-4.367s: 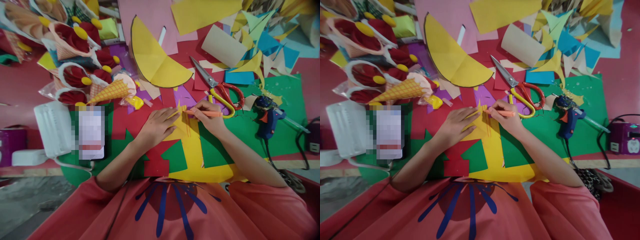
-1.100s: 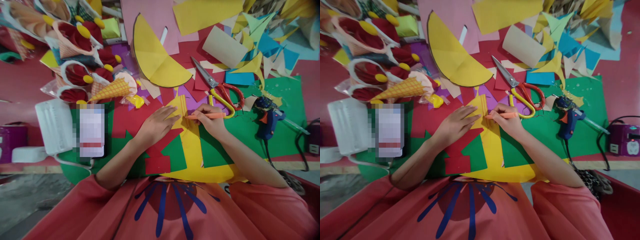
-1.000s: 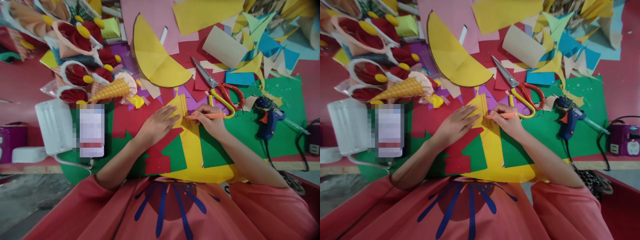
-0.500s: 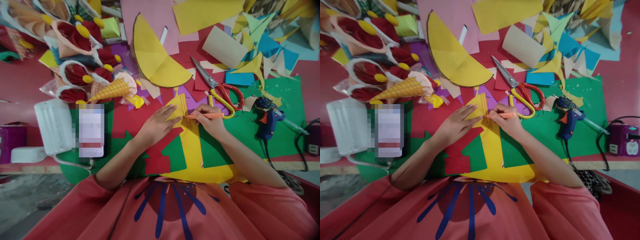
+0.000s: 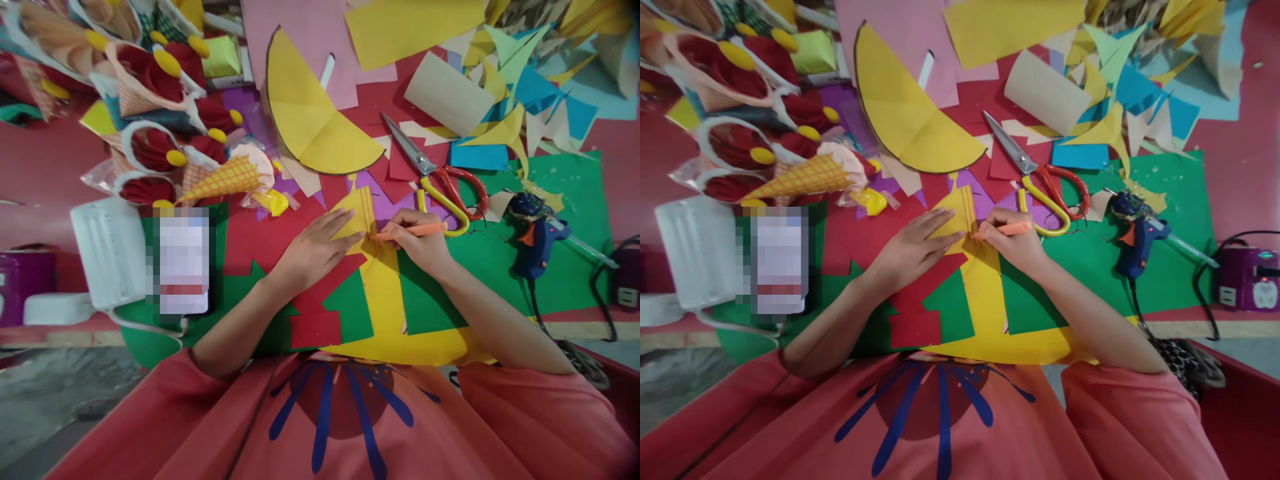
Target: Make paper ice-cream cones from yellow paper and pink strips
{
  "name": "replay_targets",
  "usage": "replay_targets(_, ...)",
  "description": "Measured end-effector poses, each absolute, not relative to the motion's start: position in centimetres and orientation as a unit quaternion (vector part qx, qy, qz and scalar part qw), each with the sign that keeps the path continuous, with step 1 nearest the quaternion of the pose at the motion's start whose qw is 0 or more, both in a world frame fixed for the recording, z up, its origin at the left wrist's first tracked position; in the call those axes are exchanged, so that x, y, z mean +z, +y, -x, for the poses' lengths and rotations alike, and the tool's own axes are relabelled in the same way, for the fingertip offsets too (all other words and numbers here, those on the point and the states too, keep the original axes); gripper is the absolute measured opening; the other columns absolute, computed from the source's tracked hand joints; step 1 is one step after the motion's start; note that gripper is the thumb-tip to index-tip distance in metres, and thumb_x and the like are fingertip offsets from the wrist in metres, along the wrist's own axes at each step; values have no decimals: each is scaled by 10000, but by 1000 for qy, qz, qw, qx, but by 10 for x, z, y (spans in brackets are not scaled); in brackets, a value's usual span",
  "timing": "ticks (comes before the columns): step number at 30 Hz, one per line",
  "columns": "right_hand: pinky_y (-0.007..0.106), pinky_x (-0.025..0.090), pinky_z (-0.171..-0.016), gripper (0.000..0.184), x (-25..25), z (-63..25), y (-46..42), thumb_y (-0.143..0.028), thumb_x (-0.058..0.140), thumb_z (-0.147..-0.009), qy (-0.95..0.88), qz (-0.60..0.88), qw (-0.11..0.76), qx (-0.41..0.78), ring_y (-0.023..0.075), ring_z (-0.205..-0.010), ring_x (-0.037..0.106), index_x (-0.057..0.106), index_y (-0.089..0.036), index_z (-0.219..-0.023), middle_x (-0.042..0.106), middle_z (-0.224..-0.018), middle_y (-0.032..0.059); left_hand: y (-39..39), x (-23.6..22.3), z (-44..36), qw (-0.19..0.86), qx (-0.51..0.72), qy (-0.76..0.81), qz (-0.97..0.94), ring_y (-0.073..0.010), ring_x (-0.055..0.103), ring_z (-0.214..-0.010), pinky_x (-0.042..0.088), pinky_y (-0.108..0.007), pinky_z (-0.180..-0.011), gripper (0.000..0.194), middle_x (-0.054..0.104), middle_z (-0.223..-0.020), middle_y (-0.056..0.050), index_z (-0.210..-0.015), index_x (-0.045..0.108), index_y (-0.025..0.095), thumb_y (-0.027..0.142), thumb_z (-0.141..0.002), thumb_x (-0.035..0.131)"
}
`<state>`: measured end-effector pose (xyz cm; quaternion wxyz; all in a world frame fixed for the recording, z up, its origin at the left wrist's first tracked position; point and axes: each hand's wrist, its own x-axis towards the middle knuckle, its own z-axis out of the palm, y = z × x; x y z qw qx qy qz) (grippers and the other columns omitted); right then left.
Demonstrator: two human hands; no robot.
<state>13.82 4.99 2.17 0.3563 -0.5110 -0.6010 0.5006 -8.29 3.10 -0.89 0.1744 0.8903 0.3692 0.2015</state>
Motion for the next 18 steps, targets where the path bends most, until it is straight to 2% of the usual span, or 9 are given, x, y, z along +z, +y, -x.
replay_targets(3, 222, 304, -428, 204, 24, -138, 50, -235, 609, -683, -607, 503, 347, 509, 70, -433, 430, 557, -177, -494, 534, -469, -31, 31, -10, 83, 183, 201, 373, -887, -266, 425, -1371, 430, -513, -1083, 330, 488, -1432, -142, -1248, 595, 223, 194, -971, 418)
replay_targets(10, 230, 309, -438, 208, 23, -137, 50, -273, 608, -722, -611, 513, 359, 485, 76, -441, 448, 564, -175, -543, 536, -482, -33, 32, -9, 83, 175, 199, 369, -891, -270, 437, -1362, 424, -501, -1090, 331, 504, -1410, -164, -1243, 602, 199, 181, -969, 419)
replay_targets(18, 222, 301, -438, 193, 20, -140, 49, -229, 597, -684, -627, 496, 337, 498, 74, -448, 446, 564, -167, -503, 570, -485, -21, 32, -9, 83, 182, 201, 370, -889, -261, 425, -1371, 429, -510, -1085, 326, 493, -1427, -141, -1237, 600, 211, 182, -968, 418)
